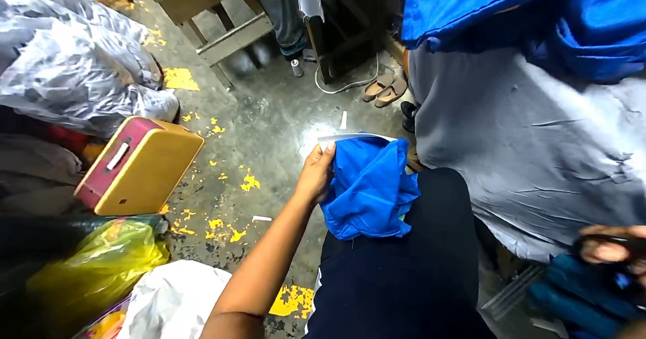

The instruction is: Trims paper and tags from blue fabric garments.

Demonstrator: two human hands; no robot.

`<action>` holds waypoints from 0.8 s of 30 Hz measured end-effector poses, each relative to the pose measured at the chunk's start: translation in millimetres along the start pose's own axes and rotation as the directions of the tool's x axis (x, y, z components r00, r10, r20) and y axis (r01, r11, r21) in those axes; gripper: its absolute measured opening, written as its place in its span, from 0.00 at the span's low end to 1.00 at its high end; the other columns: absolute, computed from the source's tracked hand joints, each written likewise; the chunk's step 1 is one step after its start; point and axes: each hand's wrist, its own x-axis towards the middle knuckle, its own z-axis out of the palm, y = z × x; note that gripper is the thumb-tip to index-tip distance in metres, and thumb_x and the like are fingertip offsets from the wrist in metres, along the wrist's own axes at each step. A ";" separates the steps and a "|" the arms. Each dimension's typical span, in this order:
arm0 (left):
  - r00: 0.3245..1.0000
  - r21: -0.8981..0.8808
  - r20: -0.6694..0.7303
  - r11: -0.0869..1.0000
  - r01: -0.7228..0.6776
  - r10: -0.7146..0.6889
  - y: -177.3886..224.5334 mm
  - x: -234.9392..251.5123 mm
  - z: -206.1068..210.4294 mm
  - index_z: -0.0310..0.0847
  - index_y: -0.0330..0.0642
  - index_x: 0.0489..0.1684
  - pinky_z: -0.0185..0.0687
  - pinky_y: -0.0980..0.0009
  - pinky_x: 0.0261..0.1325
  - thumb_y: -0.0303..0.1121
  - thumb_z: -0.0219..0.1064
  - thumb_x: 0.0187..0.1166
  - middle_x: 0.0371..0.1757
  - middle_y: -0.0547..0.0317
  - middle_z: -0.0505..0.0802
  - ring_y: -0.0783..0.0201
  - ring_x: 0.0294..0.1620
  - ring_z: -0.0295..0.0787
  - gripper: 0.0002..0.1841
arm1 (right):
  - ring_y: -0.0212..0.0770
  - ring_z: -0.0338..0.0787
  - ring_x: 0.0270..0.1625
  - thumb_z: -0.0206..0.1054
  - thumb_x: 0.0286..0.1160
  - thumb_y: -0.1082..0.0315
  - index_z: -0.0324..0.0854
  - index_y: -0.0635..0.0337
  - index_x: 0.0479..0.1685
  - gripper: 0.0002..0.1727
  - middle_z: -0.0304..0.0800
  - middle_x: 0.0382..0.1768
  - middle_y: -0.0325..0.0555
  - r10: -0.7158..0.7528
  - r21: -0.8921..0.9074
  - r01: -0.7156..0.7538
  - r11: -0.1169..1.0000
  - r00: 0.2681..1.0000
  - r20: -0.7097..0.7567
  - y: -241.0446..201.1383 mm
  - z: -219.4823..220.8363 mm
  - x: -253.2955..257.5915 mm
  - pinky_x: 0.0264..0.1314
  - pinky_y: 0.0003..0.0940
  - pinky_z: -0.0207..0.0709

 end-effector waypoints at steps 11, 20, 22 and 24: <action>0.721 0.304 0.412 0.661 -0.686 0.558 -15.5 -29.1 18.8 0.83 0.38 0.29 0.76 0.64 0.77 0.20 0.61 0.77 0.49 0.57 0.95 0.66 0.67 0.86 0.08 | 0.21 0.91 0.46 0.76 0.73 0.58 0.84 0.42 0.62 0.18 0.94 0.44 0.22 -0.195 0.007 0.195 0.981 0.979 0.066 67.7 107.8 93.1 0.54 0.20 0.86; 0.572 0.367 0.584 0.441 -0.819 0.575 -57.5 -55.8 -8.8 0.81 0.34 0.25 0.74 0.68 0.79 0.18 0.63 0.76 0.77 0.39 0.78 0.62 0.78 0.77 0.08 | 0.22 0.88 0.47 0.78 0.58 0.76 0.69 0.64 0.72 0.36 0.85 0.48 0.35 0.088 -0.138 -0.117 0.983 0.976 -0.201 139.2 107.0 97.3 0.53 0.20 0.84; 0.555 0.361 0.594 0.424 -0.831 0.583 -58.4 -64.4 -5.2 0.77 0.34 0.26 0.78 0.71 0.75 0.17 0.61 0.75 0.71 0.38 0.82 0.63 0.72 0.82 0.08 | 0.24 0.88 0.48 0.77 0.58 0.78 0.68 0.64 0.72 0.36 0.85 0.48 0.37 0.123 -0.121 -0.154 0.981 0.965 -0.233 144.7 106.7 96.6 0.53 0.21 0.85; 0.500 0.359 0.601 0.348 -0.866 0.623 -58.0 -70.2 3.4 0.75 0.35 0.26 0.77 0.74 0.74 0.16 0.61 0.75 0.67 0.39 0.85 0.64 0.69 0.83 0.08 | 0.25 0.89 0.50 0.76 0.57 0.80 0.67 0.63 0.72 0.37 0.85 0.51 0.38 0.153 -0.110 -0.186 0.976 0.954 -0.259 143.6 108.1 96.2 0.54 0.22 0.86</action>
